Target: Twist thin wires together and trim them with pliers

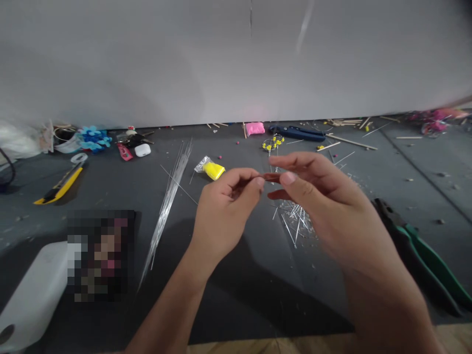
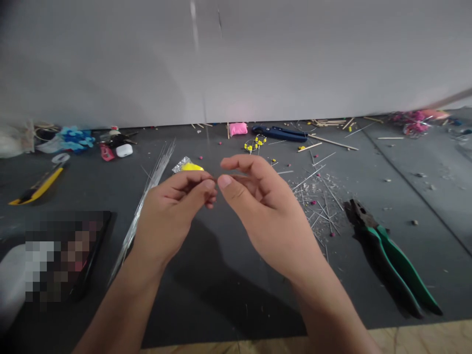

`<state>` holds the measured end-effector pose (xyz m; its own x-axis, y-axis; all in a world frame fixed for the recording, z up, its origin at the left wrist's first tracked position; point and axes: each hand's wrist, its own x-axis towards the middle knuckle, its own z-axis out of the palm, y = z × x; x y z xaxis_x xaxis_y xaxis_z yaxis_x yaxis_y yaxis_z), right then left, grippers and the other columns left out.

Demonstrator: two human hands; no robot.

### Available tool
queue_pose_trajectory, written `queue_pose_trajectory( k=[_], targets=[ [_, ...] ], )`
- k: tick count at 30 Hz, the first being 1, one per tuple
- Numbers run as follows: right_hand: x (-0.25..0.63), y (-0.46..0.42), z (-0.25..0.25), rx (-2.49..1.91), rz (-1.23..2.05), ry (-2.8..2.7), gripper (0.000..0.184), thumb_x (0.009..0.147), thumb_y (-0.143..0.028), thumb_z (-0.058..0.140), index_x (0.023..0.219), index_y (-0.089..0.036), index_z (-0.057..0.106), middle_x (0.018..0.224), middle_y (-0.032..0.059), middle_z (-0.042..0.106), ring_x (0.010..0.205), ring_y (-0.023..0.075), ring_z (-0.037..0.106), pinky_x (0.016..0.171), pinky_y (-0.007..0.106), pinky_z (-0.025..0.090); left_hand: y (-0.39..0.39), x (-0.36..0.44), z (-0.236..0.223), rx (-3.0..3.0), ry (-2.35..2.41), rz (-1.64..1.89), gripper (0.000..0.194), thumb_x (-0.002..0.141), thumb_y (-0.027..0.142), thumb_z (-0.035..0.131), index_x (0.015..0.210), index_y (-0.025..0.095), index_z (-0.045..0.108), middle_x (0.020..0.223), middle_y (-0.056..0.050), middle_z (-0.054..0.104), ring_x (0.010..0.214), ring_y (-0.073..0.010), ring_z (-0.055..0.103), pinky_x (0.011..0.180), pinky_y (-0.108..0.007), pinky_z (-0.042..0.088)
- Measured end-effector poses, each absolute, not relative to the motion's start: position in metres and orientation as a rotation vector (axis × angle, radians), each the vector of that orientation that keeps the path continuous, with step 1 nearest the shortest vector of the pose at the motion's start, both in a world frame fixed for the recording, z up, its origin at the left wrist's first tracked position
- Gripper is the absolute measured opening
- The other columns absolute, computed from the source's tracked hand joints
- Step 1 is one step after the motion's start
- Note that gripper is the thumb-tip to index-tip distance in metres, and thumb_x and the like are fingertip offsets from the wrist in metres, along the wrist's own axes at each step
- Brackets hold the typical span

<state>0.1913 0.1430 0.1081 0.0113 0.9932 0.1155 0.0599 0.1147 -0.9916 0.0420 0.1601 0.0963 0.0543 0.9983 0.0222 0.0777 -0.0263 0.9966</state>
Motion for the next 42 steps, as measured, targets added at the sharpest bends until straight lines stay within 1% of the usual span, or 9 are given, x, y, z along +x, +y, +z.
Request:
queue_pose_trajectory(
  k=[3,6,8,10,13,19,24,31,42],
  targets=[
    [0.194,0.141,0.112,-1.221,1.048,-1.265,0.013,0.089,-0.038,0.061,0.090,-0.026,0.066,0.101,0.0026,0.066,0.084,0.0177,0.064,0.067,0.030,0.053,0.166,0.040,0.094,1.166,1.161,1.223,0.008,0.082,0.029,0.067,0.081,0.021,0.069,0.071,0.003,0.062,0.063,-0.0089,0.055,0.060,-0.019,0.047],
    [0.196,0.139,0.117,-1.293,1.121,-1.356,0.028,0.089,-0.041,0.060,0.069,-0.021,0.064,0.080,0.0020,0.065,0.070,0.0147,0.060,0.062,0.029,0.051,0.168,0.039,0.097,1.030,1.057,1.239,0.009,0.081,0.027,0.067,0.079,0.019,0.068,0.072,0.002,0.061,0.063,-0.0074,0.054,0.058,-0.018,0.046],
    [0.196,0.140,0.117,-1.301,1.236,-1.422,0.025,0.089,-0.039,0.060,0.072,-0.021,0.065,0.074,0.0006,0.064,0.069,0.0134,0.059,0.062,0.027,0.050,0.168,0.039,0.099,0.962,0.985,1.191,0.009,0.081,0.027,0.068,0.078,0.018,0.067,0.071,0.002,0.060,0.062,-0.0064,0.053,0.057,-0.017,0.045],
    [0.194,0.142,0.115,-1.247,1.324,-1.412,0.014,0.089,-0.036,0.062,0.088,-0.022,0.066,0.080,-0.0002,0.066,0.074,0.0130,0.062,0.065,0.026,0.051,0.167,0.040,0.102,0.918,0.923,1.118,0.010,0.080,0.026,0.069,0.076,0.018,0.067,0.068,0.003,0.060,0.059,-0.0057,0.053,0.055,-0.016,0.044],
    [0.191,0.146,0.110,-1.150,1.340,-1.316,0.019,0.087,-0.034,0.065,0.101,-0.022,0.061,0.080,-0.0015,0.067,0.074,0.0119,0.064,0.065,0.024,0.051,0.165,0.043,0.102,0.904,0.870,1.034,0.010,0.080,0.025,0.068,0.073,0.017,0.066,0.066,0.003,0.061,0.058,-0.0057,0.053,0.054,-0.016,0.044],
    [0.192,0.149,0.109,-1.129,1.319,-1.247,0.008,0.087,-0.029,0.065,0.086,-0.021,0.065,0.069,-0.0034,0.065,0.065,0.0107,0.066,0.063,0.024,0.051,0.161,0.046,0.096,1.012,0.842,0.984,0.007,0.083,0.023,0.065,0.079,0.019,0.069,0.068,0.004,0.064,0.062,-0.0057,0.054,0.058,-0.016,0.044],
    [0.195,0.150,0.110,-1.220,1.228,-1.291,0.010,0.086,-0.027,0.065,0.078,-0.021,0.067,0.066,-0.0041,0.063,0.063,0.0084,0.061,0.058,0.021,0.047,0.160,0.045,0.094,1.197,0.939,0.982,0.008,0.086,0.025,0.063,0.085,0.022,0.071,0.071,0.004,0.064,0.066,-0.0062,0.055,0.063,-0.017,0.046],
    [0.198,0.152,0.109,-1.384,1.127,-1.404,0.013,0.087,-0.033,0.063,0.081,-0.022,0.065,0.069,-0.0023,0.059,0.067,0.0111,0.055,0.057,0.024,0.041,0.160,0.044,0.095,1.415,1.080,1.071,0.007,0.084,0.019,0.063,0.087,0.024,0.069,0.077,0.006,0.069,0.068,-0.0048,0.060,0.062,-0.012,0.046],
    [0.198,0.153,0.108,-1.352,1.233,-1.442,0.013,0.088,-0.033,0.061,0.084,-0.021,0.063,0.072,-0.0016,0.061,0.069,0.0127,0.057,0.062,0.028,0.043,0.159,0.040,0.099,1.573,1.090,1.026,0.008,0.084,0.016,0.060,0.083,0.022,0.065,0.072,0.007,0.066,0.065,-0.0048,0.060,0.058,-0.011,0.046]
  ],
)
